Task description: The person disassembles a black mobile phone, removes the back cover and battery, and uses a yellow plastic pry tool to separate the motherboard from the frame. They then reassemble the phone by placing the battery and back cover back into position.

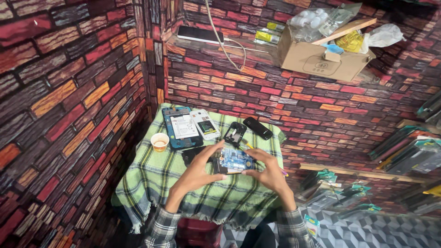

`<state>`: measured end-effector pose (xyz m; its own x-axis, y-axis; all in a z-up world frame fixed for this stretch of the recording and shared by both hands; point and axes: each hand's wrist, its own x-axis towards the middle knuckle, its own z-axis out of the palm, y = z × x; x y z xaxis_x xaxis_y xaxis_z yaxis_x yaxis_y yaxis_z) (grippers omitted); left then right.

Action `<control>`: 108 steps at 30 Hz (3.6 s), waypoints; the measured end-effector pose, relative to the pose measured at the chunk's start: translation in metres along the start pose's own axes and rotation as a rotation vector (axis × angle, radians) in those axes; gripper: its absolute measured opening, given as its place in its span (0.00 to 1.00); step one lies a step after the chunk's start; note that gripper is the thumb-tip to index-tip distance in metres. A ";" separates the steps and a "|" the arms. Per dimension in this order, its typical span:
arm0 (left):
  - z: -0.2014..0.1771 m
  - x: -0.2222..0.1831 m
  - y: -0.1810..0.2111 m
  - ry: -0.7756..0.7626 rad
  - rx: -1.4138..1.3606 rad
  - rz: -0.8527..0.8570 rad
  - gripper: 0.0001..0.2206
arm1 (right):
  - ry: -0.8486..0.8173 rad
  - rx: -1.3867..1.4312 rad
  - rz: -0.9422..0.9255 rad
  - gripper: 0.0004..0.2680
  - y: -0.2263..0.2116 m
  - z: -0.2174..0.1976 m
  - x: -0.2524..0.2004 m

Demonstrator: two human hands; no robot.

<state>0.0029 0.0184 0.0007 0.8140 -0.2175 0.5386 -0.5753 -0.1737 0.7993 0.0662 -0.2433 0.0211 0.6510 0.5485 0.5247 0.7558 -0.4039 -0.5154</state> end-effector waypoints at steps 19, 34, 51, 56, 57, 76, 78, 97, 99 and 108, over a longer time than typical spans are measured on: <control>0.003 -0.005 -0.023 -0.018 0.496 -0.036 0.31 | -0.206 -0.003 0.047 0.24 0.013 0.006 0.012; 0.002 -0.004 -0.017 -0.015 0.475 -0.041 0.23 | -0.160 0.004 0.039 0.15 0.026 0.012 0.006; 0.006 -0.007 -0.014 0.005 0.499 -0.060 0.18 | -0.087 -0.072 -0.063 0.07 0.015 0.016 -0.004; 0.007 -0.011 -0.016 0.017 0.507 0.068 0.13 | -0.083 -0.075 -0.103 0.08 0.013 0.019 -0.009; 0.008 -0.012 -0.017 0.010 0.507 0.057 0.12 | -0.077 -0.087 -0.112 0.08 0.012 0.019 -0.009; 0.013 -0.013 -0.020 0.041 0.579 0.083 0.14 | -0.145 -0.214 -0.199 0.15 -0.013 0.017 -0.003; 0.013 -0.013 -0.017 0.029 0.595 0.096 0.15 | -0.157 -0.227 -0.178 0.15 -0.017 0.017 -0.003; 0.017 -0.014 -0.018 0.012 0.807 0.216 0.22 | -0.037 -0.124 -0.128 0.15 0.002 0.014 0.004; 0.017 -0.014 -0.017 0.010 0.798 0.208 0.21 | -0.008 -0.128 -0.105 0.15 0.013 0.013 0.015; 0.015 -0.017 -0.016 0.017 0.751 0.206 0.16 | 0.003 -0.348 0.106 0.13 0.078 0.039 0.093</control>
<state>-0.0032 0.0105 -0.0251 0.6826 -0.3018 0.6655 -0.6101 -0.7366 0.2918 0.1832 -0.1954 0.0036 0.7267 0.4885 0.4830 0.6628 -0.6835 -0.3059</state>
